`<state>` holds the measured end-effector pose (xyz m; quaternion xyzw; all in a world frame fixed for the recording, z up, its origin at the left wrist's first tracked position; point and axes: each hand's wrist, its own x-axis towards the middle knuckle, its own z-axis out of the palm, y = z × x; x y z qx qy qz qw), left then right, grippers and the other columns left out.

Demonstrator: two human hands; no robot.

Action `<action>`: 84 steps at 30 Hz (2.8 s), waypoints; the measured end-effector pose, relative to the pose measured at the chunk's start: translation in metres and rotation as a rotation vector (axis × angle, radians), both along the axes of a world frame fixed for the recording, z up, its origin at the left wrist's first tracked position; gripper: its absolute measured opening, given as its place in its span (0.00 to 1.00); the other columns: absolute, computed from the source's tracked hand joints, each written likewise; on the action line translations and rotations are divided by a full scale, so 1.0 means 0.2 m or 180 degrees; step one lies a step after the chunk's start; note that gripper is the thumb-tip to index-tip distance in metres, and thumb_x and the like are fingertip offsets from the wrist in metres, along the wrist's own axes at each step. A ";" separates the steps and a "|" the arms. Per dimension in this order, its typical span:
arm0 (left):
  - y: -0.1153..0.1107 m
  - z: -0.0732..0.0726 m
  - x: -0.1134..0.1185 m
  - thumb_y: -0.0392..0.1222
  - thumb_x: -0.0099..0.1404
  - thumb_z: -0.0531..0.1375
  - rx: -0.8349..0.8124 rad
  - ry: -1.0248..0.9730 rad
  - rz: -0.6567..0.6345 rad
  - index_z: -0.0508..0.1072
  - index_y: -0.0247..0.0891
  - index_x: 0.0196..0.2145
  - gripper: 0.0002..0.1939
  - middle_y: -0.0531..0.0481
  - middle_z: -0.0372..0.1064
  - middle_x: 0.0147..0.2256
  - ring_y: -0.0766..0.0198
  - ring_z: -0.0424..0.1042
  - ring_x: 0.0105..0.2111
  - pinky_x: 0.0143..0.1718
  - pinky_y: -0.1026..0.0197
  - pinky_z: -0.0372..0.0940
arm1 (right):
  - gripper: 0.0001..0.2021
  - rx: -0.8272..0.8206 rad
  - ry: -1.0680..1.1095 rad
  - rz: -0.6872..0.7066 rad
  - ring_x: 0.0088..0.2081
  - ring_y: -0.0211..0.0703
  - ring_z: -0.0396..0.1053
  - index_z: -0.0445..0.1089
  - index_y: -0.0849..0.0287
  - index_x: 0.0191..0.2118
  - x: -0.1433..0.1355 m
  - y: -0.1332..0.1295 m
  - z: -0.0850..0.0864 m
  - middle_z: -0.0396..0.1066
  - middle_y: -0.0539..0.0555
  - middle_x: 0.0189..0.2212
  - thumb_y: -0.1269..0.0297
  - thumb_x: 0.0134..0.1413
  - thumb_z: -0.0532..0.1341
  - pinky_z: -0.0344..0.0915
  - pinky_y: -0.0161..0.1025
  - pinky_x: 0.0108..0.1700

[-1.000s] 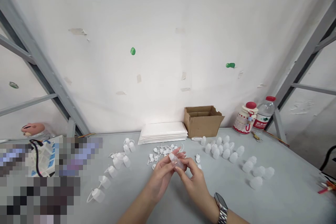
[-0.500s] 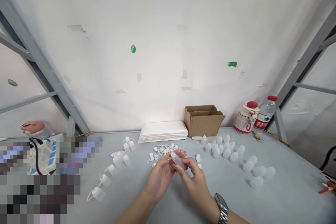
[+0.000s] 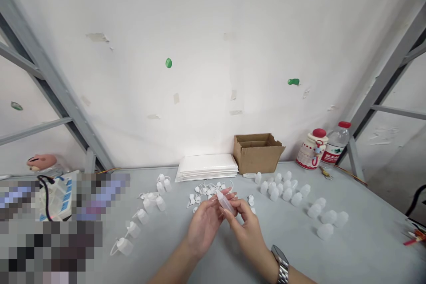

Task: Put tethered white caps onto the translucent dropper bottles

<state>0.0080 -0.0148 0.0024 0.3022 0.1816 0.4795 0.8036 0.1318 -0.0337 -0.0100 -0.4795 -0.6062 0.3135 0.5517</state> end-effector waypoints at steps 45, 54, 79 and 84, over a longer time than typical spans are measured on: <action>-0.02 0.04 -0.01 0.41 0.51 0.65 0.0543 0.1372 0.0604 0.75 0.39 0.42 0.18 0.43 0.72 0.44 0.50 0.65 0.48 0.49 0.52 0.58 | 0.06 0.0609 -0.0450 0.0138 0.31 0.43 0.66 0.67 0.57 0.38 0.01 0.00 -0.04 0.70 0.55 0.31 0.67 0.53 0.57 0.65 0.40 0.35; -0.01 0.09 -0.04 0.52 0.53 0.63 0.0579 0.1350 0.0570 0.73 0.38 0.44 0.23 0.39 0.73 0.42 0.53 0.69 0.39 0.31 0.60 0.60 | 0.12 -0.0482 0.0456 0.0906 0.32 0.42 0.67 0.70 0.58 0.37 0.00 0.01 0.00 0.71 0.53 0.29 0.55 0.54 0.57 0.64 0.39 0.37; 0.03 0.07 -0.04 0.44 0.50 0.65 0.0562 0.1661 0.1003 0.77 0.35 0.32 0.12 0.45 0.75 0.33 0.57 0.70 0.35 0.36 0.59 0.62 | 0.16 -0.1211 0.1769 0.1573 0.27 0.39 0.65 0.71 0.60 0.30 -0.02 0.05 0.02 0.70 0.52 0.25 0.50 0.49 0.60 0.61 0.38 0.34; 0.02 0.07 -0.04 0.47 0.53 0.64 0.0289 0.1205 0.0970 0.74 0.37 0.32 0.12 0.44 0.73 0.39 0.62 0.70 0.29 0.30 0.61 0.63 | 0.18 -0.1282 0.1829 0.1708 0.25 0.40 0.64 0.69 0.60 0.28 -0.02 0.04 0.01 0.69 0.51 0.21 0.48 0.48 0.60 0.60 0.38 0.32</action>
